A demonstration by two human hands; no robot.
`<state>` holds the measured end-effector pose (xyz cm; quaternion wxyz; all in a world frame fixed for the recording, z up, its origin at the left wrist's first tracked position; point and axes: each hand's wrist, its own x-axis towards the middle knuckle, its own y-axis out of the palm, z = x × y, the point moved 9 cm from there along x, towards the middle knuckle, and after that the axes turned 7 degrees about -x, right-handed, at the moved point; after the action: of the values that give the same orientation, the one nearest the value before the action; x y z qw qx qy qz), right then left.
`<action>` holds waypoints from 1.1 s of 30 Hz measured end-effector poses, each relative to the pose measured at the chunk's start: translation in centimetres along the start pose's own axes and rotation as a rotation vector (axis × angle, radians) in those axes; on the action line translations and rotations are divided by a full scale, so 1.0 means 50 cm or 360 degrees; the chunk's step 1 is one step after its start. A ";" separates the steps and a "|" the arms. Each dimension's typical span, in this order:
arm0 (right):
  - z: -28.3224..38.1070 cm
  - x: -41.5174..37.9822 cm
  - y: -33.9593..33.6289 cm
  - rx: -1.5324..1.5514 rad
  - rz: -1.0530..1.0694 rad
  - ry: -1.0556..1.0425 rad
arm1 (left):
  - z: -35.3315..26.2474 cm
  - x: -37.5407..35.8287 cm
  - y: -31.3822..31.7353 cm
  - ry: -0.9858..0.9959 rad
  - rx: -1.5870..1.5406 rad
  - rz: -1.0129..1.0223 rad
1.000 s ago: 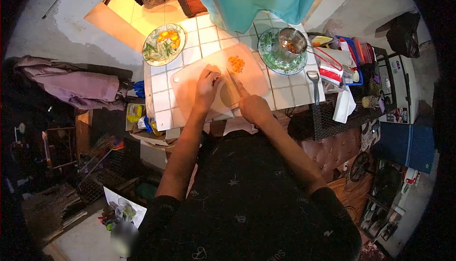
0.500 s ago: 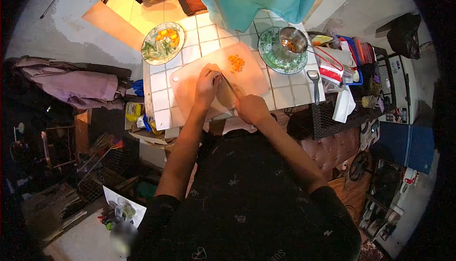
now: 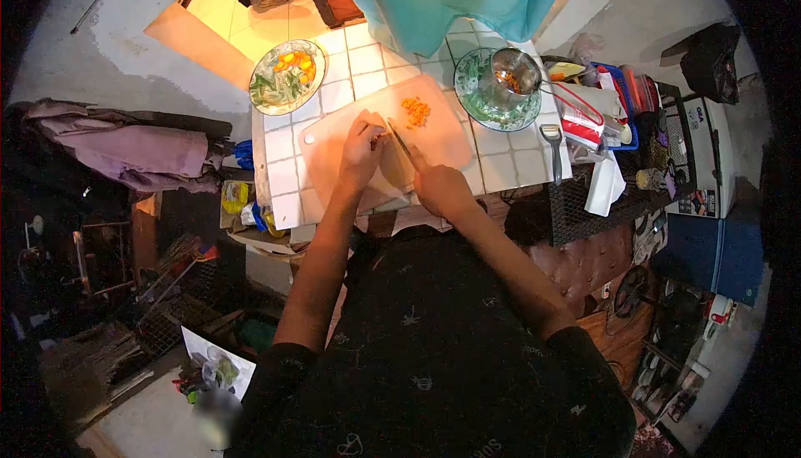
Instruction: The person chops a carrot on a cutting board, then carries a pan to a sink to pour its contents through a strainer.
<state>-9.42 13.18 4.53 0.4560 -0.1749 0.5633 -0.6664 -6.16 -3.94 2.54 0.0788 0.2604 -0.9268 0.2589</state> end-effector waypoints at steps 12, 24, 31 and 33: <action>0.021 -0.008 0.011 0.0052 0.0166 0.0130 | -0.006 0.004 0.002 0.0082 0.0060 -0.0015; -0.015 0.014 -0.017 0.0018 -0.0376 -0.0053 | -0.007 0.029 0.030 0.0112 0.0016 -0.0018; -0.058 -0.031 0.014 0.0180 -0.0018 0.0120 | 0.022 -0.004 -0.022 -0.0053 0.0219 -0.0282; -0.053 -0.018 0.035 0.0163 -0.0019 0.0056 | 0.034 -0.035 -0.064 -0.0225 0.0211 -0.0385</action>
<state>-10.19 15.56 2.41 0.4505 -0.1429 0.5354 -0.7000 -3.01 -6.39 1.98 0.0265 0.3923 -0.8727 0.2893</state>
